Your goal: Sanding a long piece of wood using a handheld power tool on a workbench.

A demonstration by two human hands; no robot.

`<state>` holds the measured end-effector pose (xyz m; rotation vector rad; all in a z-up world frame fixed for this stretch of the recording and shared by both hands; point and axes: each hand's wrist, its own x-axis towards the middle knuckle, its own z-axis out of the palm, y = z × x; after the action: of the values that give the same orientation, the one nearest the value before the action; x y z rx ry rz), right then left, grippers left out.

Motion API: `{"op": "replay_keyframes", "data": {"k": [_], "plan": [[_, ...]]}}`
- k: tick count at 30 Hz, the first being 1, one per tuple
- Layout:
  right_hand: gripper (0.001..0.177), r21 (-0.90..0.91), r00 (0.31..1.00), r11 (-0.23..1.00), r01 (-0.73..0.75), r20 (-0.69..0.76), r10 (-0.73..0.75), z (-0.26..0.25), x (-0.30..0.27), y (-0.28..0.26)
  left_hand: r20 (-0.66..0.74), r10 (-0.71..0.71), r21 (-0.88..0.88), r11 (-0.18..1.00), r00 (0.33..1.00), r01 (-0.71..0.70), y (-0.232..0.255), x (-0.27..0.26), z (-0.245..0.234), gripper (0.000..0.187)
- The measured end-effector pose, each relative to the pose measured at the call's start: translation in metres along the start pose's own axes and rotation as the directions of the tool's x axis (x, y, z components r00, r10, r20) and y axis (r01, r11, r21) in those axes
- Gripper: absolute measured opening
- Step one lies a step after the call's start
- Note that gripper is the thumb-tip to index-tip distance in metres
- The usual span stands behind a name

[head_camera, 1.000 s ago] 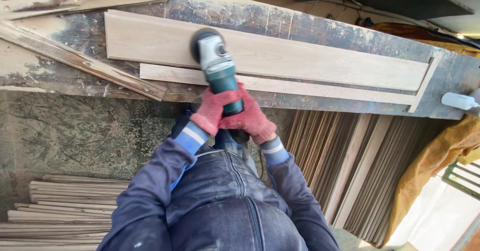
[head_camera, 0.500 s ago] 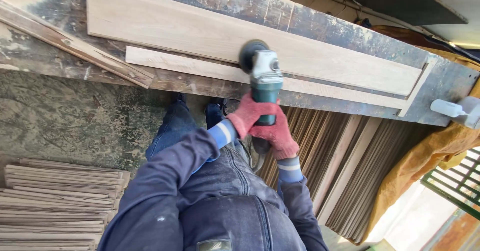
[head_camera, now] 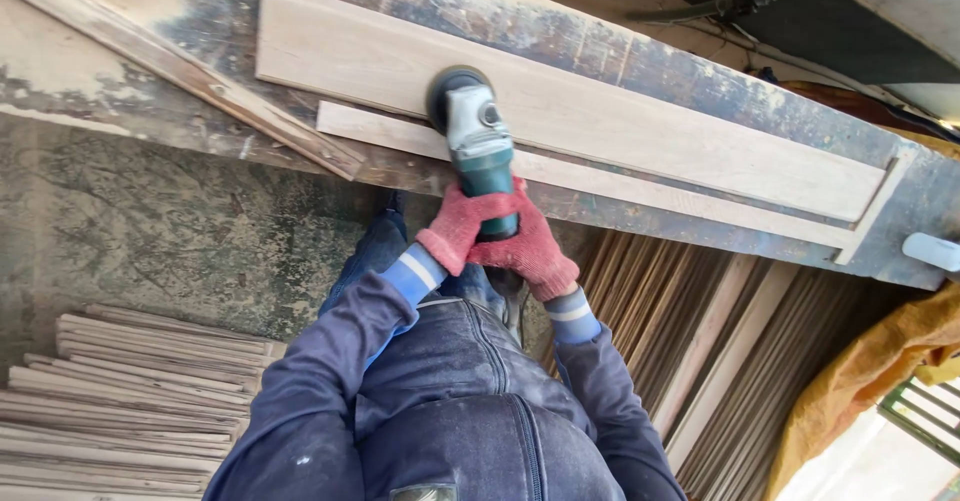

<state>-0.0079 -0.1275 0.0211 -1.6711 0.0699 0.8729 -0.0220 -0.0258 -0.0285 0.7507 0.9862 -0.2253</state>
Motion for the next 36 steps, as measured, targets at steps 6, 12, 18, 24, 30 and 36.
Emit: {"op": "replay_keyframes", "data": {"k": [6,12,18,24,30,36], "plan": [[0.13,-0.126,0.978,0.992,-0.011,0.206,0.037,0.059,0.03,-0.047,-0.096,0.1,-0.088,0.99,0.99,-0.108,0.081,-0.039,-0.038,0.071],[0.124,-0.156,0.989,0.985,-0.069,0.121,0.089,0.028,0.027,-0.033,-0.011,0.084,-0.058,0.995,0.996,-0.085,0.066,-0.029,-0.018,0.066],[0.083,0.091,0.979,0.996,0.005,-0.201,0.014,-0.036,-0.012,-0.018,0.18,0.012,0.004,1.0,0.984,-0.012,-0.026,0.017,0.06,0.068],[0.07,0.138,0.964,0.99,0.004,-0.264,0.033,-0.074,-0.034,0.002,0.243,-0.099,0.178,0.982,0.965,0.056,-0.048,0.011,0.086,0.066],[0.079,0.104,0.993,0.994,0.031,-0.112,-0.02,-0.025,-0.014,0.002,0.123,-0.019,0.035,0.999,0.992,0.015,-0.01,-0.002,0.03,0.075],[0.099,-0.026,0.992,0.999,0.04,0.12,-0.037,0.053,0.021,-0.049,0.003,0.064,-0.025,0.998,0.998,-0.064,0.067,-0.027,-0.034,0.067]]}}
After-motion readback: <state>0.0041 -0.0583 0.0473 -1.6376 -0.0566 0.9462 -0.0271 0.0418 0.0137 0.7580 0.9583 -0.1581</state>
